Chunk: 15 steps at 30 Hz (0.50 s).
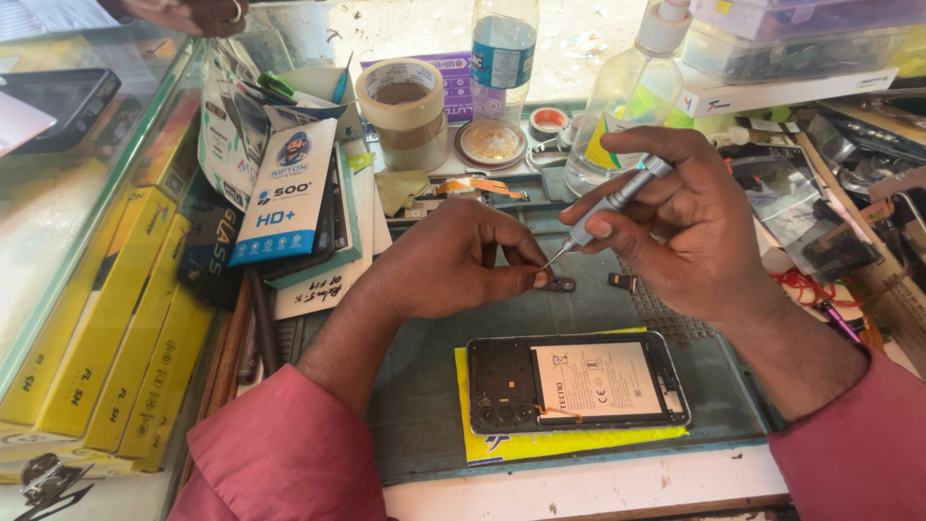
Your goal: The person uses a screwdriver to remove screws from the back of a smartphone. The person briefly picks up a screen protector package to inspect it before returning to the phone to continue unscrewing.
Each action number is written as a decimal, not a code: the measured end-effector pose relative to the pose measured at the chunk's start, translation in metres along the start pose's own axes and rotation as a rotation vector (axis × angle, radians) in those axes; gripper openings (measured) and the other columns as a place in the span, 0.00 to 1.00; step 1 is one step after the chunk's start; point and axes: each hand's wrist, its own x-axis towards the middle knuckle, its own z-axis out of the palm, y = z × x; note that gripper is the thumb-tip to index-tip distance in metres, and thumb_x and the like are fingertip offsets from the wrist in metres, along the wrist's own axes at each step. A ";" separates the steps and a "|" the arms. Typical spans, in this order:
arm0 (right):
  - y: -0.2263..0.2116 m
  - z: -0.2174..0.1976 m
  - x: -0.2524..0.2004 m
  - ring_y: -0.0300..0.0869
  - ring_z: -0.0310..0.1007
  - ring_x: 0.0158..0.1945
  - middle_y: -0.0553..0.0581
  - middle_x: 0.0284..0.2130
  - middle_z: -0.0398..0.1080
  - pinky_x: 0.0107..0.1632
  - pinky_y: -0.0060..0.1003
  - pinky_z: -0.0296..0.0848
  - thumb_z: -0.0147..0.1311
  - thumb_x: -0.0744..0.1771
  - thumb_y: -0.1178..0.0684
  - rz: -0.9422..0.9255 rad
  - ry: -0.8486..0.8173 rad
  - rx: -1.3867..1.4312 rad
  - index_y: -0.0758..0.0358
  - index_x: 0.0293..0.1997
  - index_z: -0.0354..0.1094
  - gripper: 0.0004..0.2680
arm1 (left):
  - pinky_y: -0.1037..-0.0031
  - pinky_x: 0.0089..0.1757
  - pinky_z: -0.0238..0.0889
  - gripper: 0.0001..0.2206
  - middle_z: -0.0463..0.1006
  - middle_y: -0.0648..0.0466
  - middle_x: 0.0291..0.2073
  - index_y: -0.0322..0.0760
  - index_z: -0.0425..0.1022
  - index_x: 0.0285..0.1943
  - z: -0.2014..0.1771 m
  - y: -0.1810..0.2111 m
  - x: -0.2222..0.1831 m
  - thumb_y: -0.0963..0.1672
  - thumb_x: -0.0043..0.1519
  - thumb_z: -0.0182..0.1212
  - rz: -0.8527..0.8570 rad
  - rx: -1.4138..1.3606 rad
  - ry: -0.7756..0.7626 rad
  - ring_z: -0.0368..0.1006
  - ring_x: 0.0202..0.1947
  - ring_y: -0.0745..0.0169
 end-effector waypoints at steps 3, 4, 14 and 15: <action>0.000 0.000 0.000 0.43 0.80 0.55 0.64 0.47 0.75 0.54 0.36 0.84 0.53 0.71 0.62 0.002 -0.004 -0.015 0.62 0.70 0.50 0.19 | 0.78 0.33 0.70 0.07 0.86 0.56 0.29 0.39 0.85 0.42 0.000 0.000 0.000 0.43 0.57 0.69 -0.016 0.035 -0.001 0.77 0.28 0.75; -0.001 0.000 -0.001 0.43 0.80 0.55 0.64 0.47 0.75 0.54 0.36 0.84 0.53 0.71 0.62 0.005 -0.003 -0.015 0.62 0.70 0.50 0.19 | 0.78 0.34 0.70 0.07 0.86 0.56 0.30 0.38 0.85 0.42 0.000 0.000 0.000 0.43 0.58 0.69 0.009 0.036 0.005 0.77 0.29 0.75; 0.000 0.001 -0.001 0.43 0.80 0.53 0.64 0.47 0.76 0.52 0.34 0.82 0.53 0.71 0.64 0.002 -0.010 -0.065 0.62 0.70 0.51 0.19 | 0.75 0.30 0.69 0.06 0.87 0.56 0.32 0.43 0.86 0.42 0.001 -0.002 0.002 0.44 0.58 0.69 0.058 0.118 0.001 0.77 0.24 0.71; 0.000 0.000 -0.001 0.43 0.80 0.53 0.64 0.47 0.76 0.50 0.33 0.82 0.53 0.71 0.64 0.004 -0.017 -0.076 0.62 0.70 0.51 0.19 | 0.75 0.30 0.70 0.07 0.87 0.56 0.31 0.43 0.86 0.42 0.000 -0.003 0.002 0.44 0.58 0.69 0.066 0.118 -0.003 0.77 0.25 0.72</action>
